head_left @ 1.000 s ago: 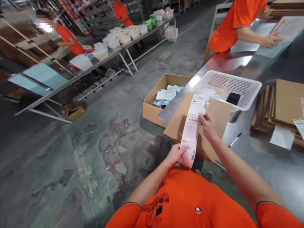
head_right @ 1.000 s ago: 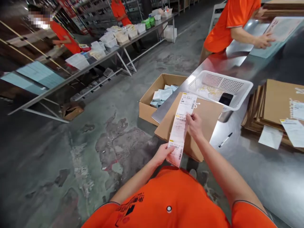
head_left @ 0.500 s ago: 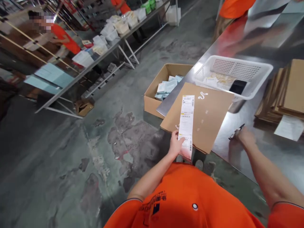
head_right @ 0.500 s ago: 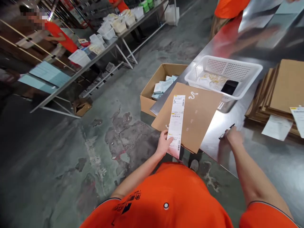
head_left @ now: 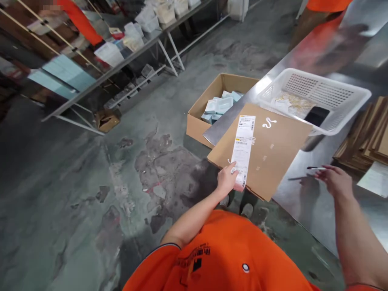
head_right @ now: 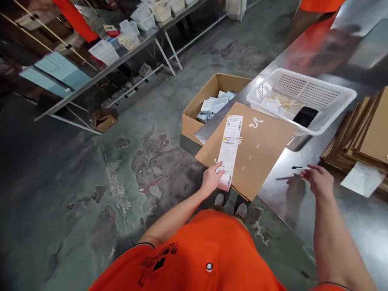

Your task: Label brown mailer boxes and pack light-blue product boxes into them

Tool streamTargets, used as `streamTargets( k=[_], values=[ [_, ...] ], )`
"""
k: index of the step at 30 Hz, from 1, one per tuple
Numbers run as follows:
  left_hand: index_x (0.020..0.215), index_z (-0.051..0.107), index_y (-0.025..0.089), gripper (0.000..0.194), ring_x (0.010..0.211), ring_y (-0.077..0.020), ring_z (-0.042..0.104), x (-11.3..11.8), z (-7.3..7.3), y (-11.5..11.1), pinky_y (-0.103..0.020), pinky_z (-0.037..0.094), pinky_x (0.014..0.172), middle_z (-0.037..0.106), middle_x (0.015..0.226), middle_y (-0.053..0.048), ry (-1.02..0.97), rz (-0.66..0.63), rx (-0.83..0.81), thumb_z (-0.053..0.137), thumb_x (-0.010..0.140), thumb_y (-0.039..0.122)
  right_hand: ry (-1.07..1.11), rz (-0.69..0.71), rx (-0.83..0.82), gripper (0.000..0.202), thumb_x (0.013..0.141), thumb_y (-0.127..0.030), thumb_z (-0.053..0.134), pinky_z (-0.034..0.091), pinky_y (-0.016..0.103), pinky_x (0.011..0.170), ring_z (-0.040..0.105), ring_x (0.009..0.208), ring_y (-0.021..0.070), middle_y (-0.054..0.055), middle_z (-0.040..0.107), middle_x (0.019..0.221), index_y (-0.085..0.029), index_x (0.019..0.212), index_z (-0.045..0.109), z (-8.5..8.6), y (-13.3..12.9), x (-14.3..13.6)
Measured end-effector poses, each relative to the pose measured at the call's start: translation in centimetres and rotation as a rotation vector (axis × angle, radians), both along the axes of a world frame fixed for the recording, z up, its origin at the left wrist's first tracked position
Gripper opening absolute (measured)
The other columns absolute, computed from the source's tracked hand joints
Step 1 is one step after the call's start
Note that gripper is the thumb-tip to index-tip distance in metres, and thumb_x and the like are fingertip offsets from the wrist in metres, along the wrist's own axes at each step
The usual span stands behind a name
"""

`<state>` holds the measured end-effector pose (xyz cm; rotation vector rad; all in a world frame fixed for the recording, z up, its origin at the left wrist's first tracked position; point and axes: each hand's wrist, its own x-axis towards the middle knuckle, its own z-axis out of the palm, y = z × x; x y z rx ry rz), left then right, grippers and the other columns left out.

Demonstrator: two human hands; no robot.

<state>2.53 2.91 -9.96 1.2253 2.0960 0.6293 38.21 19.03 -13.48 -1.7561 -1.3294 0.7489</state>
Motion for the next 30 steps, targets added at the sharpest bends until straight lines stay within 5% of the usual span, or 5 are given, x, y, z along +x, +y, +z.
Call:
streamTargets(
  k=[5,8,13,20,30],
  values=[
    [0.136,0.062,0.027,0.045,0.112,-0.0195,0.069,-0.2,0.1,-0.1,-0.029,0.051,0.100,0.073,0.125,-0.005,0.045,-0.067,-0.038,0.063,0.091,0.025,0.619,-0.084,0.159,0.044,0.055,-0.031,0.088,0.047,0.039,0.054,0.049,0.044,0.0110,-0.006,0.050,0.051,-0.026,0.072,0.048,5.2,-1.7,-4.7],
    [0.139,0.059,0.024,0.048,0.115,-0.0209,0.068,-0.2,0.3,-0.2,-0.031,0.051,0.100,0.071,0.128,-0.006,0.048,-0.085,-0.041,0.064,0.091,0.026,0.590,0.170,0.334,0.040,0.073,-0.056,0.075,0.043,0.029,0.045,0.042,0.040,0.0092,-0.008,0.043,0.047,-0.024,0.074,0.052,6.6,-5.7,-11.9],
    [0.143,0.053,0.021,0.053,0.118,-0.0231,0.067,-0.5,0.2,-0.5,-0.033,0.052,0.100,0.068,0.134,-0.008,0.047,-0.101,-0.051,0.064,0.092,0.027,0.452,0.585,0.010,0.028,0.091,-0.046,0.059,0.053,0.030,0.060,0.064,0.064,0.0153,0.001,0.070,0.079,-0.022,0.105,0.061,5.3,-11.0,-21.5],
    [0.146,0.048,0.018,0.054,0.122,-0.0244,0.066,-0.7,0.4,-0.6,-0.034,0.053,0.100,0.063,0.140,-0.011,0.007,-0.139,-0.075,0.060,0.093,0.026,-0.016,0.689,0.072,0.012,0.086,-0.032,0.059,0.046,0.026,0.056,0.060,0.058,0.0145,-0.001,0.066,0.066,-0.022,0.087,0.065,3.4,-10.9,-23.7],
    [0.149,0.043,0.019,0.057,0.123,-0.0242,0.065,-1.0,-0.2,-0.8,-0.034,0.055,0.099,0.060,0.144,-0.010,0.013,-0.216,-0.070,0.055,0.094,0.022,-0.182,0.639,0.192,0.012,0.083,-0.028,0.057,0.042,0.025,0.053,0.056,0.052,0.0132,-0.001,0.062,0.059,-0.023,0.073,0.061,2.6,-11.0,-24.6]
  ],
)
